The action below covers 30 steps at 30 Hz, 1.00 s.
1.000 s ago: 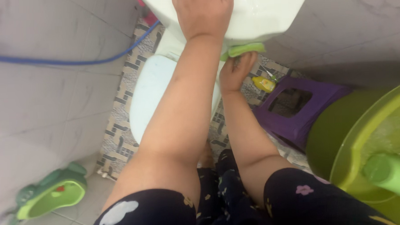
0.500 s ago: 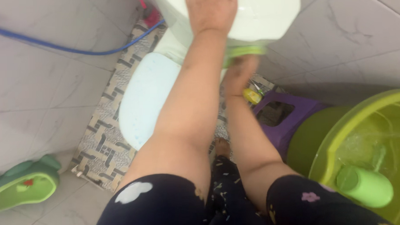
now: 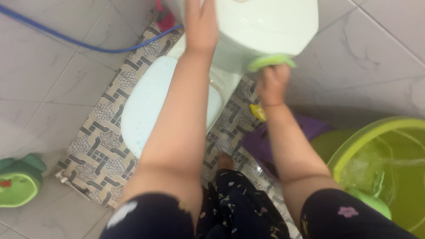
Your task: The person applies blue toilet cleaner to the toilet seat and tank, then uses a green sponge to wipe the tank, seat, and lid. They briefly leave the bathroom to place the cleaner bottle in a trash bin, return, and continue wiping the toilet surfaces.
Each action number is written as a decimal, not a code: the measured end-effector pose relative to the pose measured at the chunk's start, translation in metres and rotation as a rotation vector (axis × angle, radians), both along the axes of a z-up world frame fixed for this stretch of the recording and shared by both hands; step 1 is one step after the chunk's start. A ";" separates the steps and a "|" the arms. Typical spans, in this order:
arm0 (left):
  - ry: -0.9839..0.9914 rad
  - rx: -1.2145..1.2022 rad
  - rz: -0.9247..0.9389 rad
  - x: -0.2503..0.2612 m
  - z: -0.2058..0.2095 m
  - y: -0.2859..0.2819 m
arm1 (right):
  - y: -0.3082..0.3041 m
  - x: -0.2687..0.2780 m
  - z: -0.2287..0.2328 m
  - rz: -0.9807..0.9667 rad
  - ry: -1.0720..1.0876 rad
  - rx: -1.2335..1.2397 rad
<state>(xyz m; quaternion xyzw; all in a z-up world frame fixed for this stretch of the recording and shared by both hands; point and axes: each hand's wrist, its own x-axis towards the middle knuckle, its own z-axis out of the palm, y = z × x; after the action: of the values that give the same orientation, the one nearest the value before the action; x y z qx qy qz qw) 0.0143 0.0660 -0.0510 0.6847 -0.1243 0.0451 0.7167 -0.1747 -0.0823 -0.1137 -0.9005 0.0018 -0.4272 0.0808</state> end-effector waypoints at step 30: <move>0.863 0.622 -0.504 -0.504 -0.270 0.187 | 0.038 0.048 0.006 0.258 0.892 -0.929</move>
<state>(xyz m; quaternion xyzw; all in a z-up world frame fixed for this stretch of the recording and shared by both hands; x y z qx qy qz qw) -0.4901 0.2526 -0.3205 0.7686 0.0122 -0.4479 0.4566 -0.1263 -0.0442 -0.1077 -0.9256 -0.2573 0.0437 -0.2743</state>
